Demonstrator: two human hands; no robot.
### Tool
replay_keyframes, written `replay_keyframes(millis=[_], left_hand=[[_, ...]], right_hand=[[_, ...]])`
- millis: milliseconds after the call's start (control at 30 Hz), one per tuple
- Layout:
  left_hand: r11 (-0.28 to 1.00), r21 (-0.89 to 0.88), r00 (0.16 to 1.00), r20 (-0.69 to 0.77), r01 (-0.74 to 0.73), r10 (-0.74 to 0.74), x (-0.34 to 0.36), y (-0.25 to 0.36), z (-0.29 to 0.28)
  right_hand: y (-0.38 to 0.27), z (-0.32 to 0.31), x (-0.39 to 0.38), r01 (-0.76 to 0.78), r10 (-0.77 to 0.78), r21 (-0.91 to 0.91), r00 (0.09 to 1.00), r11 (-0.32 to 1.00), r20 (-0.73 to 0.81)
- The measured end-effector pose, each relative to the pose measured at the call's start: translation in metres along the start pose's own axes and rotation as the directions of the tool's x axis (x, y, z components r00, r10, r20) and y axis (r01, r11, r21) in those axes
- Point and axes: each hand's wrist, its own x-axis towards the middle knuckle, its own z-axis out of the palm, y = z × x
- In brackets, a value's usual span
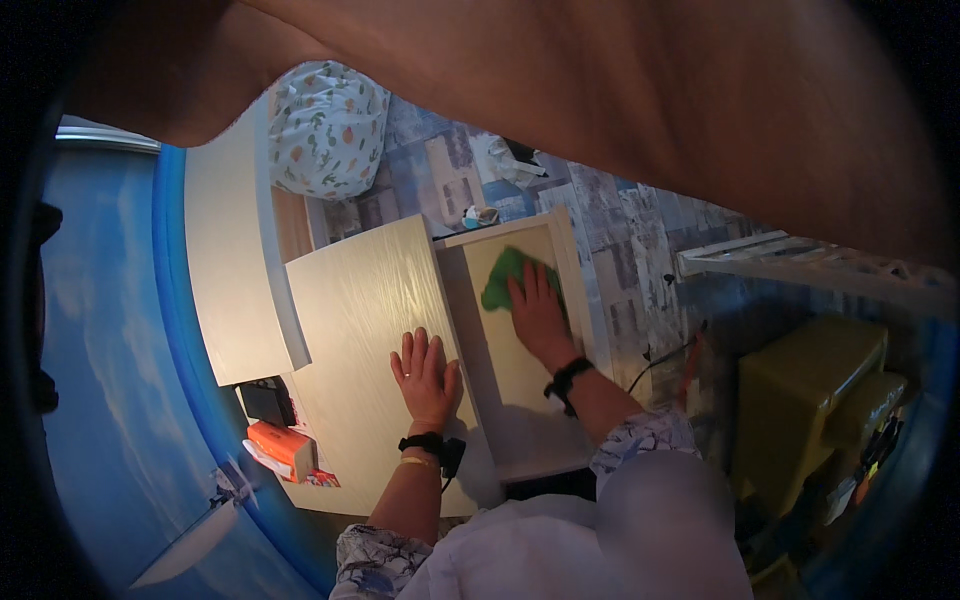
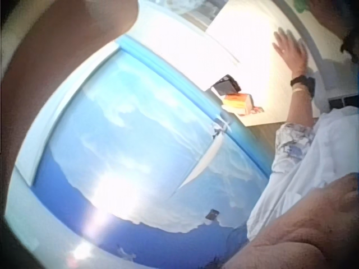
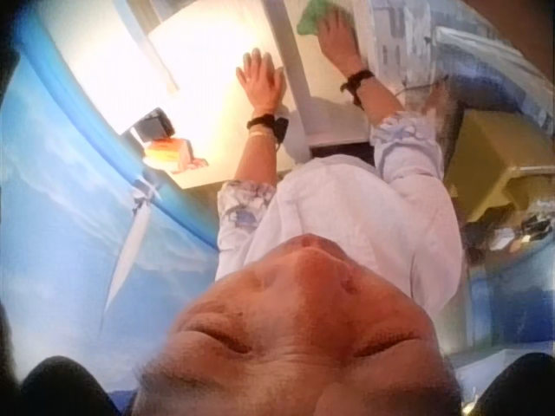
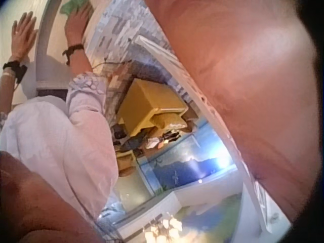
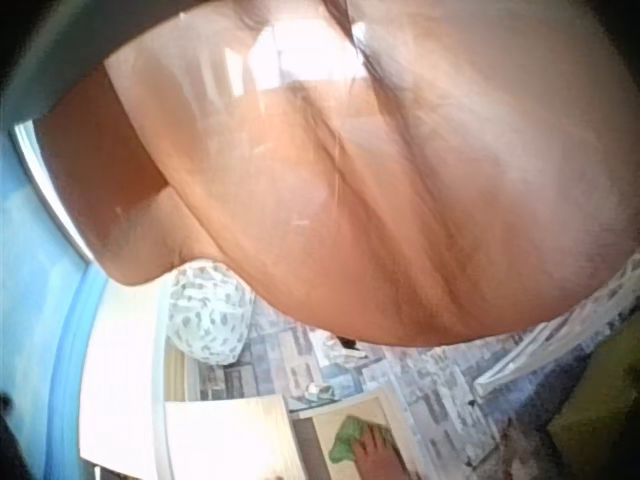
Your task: The person wipes a light-colored countertop and adjacent wall surfaces using a green cloth. They move items such as a cutting board, a kettle, and a small black device aside to reach the areas underneath, then wipe the top and side panels of the counter and the wall above.
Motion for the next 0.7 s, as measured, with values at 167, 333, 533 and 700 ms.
replay_keyframes(millis=[167, 333, 533, 700], left_hand=[[1.0, -0.022, 1.0, -0.015, -0.005, 0.005, 0.002, 0.0, -0.001], [1.0, -0.018, 1.0, 0.005, 0.003, -0.003, 0.0, -0.001, -0.001], [1.0, -0.004, 1.0, -0.02, -0.009, 0.009, 0.001, 0.0, 0.001], [1.0, -0.005, 1.0, -0.028, -0.013, 0.013, 0.001, -0.001, 0.002]], right_hand=[[-0.036, -0.021, -0.119, 0.062, -0.097, 0.119, 0.943, 0.991, 0.32], [-0.038, 0.003, -0.05, 0.011, -0.015, 0.025, 0.99, 1.0, 0.139], [-0.055, 0.021, 0.027, 0.176, -0.179, 0.031, 0.969, 0.984, 0.171], [-0.053, -0.014, -0.108, 0.422, -0.46, 0.183, 0.807, 0.888, 0.37]])
